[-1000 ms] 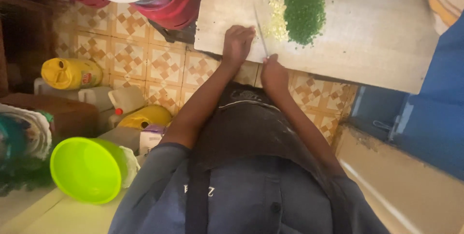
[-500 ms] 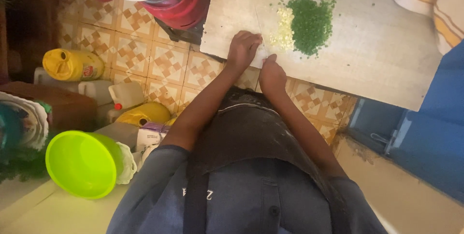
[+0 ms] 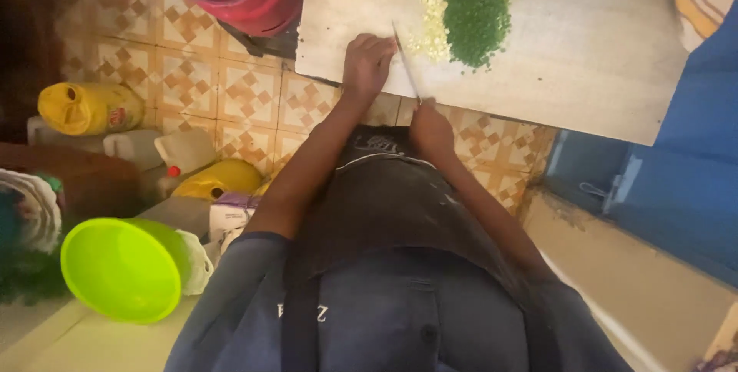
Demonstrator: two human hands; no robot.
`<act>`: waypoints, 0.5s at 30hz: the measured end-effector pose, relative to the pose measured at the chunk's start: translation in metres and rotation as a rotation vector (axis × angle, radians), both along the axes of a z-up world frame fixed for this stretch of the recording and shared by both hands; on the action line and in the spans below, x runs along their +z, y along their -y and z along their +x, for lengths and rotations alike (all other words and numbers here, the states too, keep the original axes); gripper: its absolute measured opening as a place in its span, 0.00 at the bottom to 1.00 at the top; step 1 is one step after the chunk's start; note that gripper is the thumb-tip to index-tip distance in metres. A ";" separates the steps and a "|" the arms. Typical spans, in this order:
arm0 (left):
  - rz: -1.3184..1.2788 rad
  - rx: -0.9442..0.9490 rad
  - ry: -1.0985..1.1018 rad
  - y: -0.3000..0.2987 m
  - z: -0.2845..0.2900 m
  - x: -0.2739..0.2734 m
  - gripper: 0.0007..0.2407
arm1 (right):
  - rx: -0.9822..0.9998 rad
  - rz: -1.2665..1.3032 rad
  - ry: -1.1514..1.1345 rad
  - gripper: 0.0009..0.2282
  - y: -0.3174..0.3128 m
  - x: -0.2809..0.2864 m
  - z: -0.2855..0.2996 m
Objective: Finely mincing green onions on a cutting board using a kitchen knife at a steady pace.
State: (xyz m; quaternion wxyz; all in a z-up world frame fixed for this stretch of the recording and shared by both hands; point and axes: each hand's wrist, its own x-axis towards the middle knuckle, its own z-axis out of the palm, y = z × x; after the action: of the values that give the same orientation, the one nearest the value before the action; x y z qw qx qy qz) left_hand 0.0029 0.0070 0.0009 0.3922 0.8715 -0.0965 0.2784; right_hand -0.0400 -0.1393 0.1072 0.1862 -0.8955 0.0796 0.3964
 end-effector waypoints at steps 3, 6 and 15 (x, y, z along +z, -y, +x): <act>-0.015 -0.028 0.011 0.001 0.000 0.012 0.08 | 0.232 0.075 0.490 0.11 0.011 -0.090 0.010; -0.014 -0.021 0.061 -0.002 -0.002 0.006 0.10 | 0.256 -0.021 0.438 0.16 -0.005 -0.090 0.024; 0.130 0.212 -0.109 0.007 -0.008 -0.010 0.09 | 0.196 0.049 0.442 0.11 0.026 -0.065 -0.006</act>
State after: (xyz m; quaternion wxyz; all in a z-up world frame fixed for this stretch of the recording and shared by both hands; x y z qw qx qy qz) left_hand -0.0047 0.0001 -0.0088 0.3081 0.9141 -0.0002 0.2635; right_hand -0.0462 -0.1656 0.0425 0.1812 -0.9591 -0.0599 0.2088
